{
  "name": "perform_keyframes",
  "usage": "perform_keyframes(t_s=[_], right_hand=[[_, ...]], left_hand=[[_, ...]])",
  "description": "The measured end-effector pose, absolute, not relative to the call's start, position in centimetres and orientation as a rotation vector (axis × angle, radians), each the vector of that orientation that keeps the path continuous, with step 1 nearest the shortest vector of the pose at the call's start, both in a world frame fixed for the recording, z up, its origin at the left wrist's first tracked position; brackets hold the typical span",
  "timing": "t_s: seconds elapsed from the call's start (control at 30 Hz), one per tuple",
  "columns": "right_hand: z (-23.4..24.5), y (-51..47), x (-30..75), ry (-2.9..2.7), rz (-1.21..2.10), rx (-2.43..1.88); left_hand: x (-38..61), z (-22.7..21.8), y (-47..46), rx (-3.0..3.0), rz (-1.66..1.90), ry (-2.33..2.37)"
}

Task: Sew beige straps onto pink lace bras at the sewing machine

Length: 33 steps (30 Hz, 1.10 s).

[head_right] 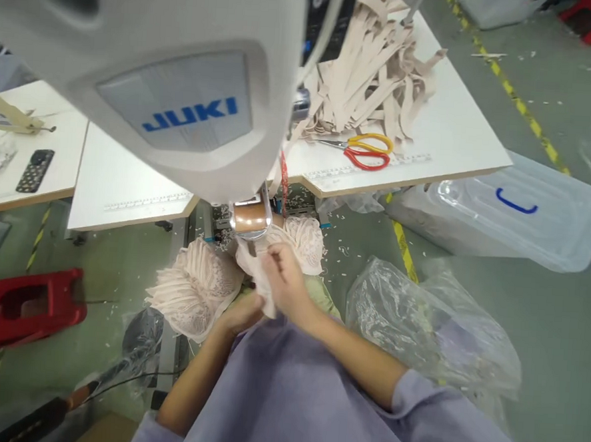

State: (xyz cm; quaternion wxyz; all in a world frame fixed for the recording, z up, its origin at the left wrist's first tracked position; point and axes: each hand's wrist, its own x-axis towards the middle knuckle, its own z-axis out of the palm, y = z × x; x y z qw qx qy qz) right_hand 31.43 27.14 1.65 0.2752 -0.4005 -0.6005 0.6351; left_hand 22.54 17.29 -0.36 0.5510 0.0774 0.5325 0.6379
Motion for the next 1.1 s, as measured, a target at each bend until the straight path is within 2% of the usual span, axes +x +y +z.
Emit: perform_keyframes(t_s=[0.1,0.2,0.37,0.6,0.83,0.97,1.03,1.1], right_hand=[[0.9,25.2,30.9,-1.780,1.608,-0.928],[-0.2,24.6,30.6,-1.803,1.583,-0.884],[-0.1,24.8,31.0,-1.593,1.782,-0.937],[0.5,25.7,30.8,-1.349,1.904,-0.931],[-0.5,27.3,32.2,-1.740,1.598,-0.945],[0.8,30.1,33.6,-1.926,1.274,-0.791],[1.9,31.7,33.9,-2.111,1.276,-0.577],[3.0,33.0,33.9,-2.365,1.420,-0.319]], left_hand=[[23.0,0.2,18.0,0.184,1.551,1.222],[23.1,1.6,18.4,0.074,1.625,1.398],[22.4,2.8,18.3,0.235,1.457,1.797],[22.3,3.3,19.2,0.345,1.369,1.875],[21.7,4.2,19.7,0.543,1.260,1.883],[20.2,5.4,19.0,0.610,1.113,1.795],[19.5,6.3,18.6,0.677,1.003,1.689],[19.0,7.1,18.4,0.760,0.903,1.653]])
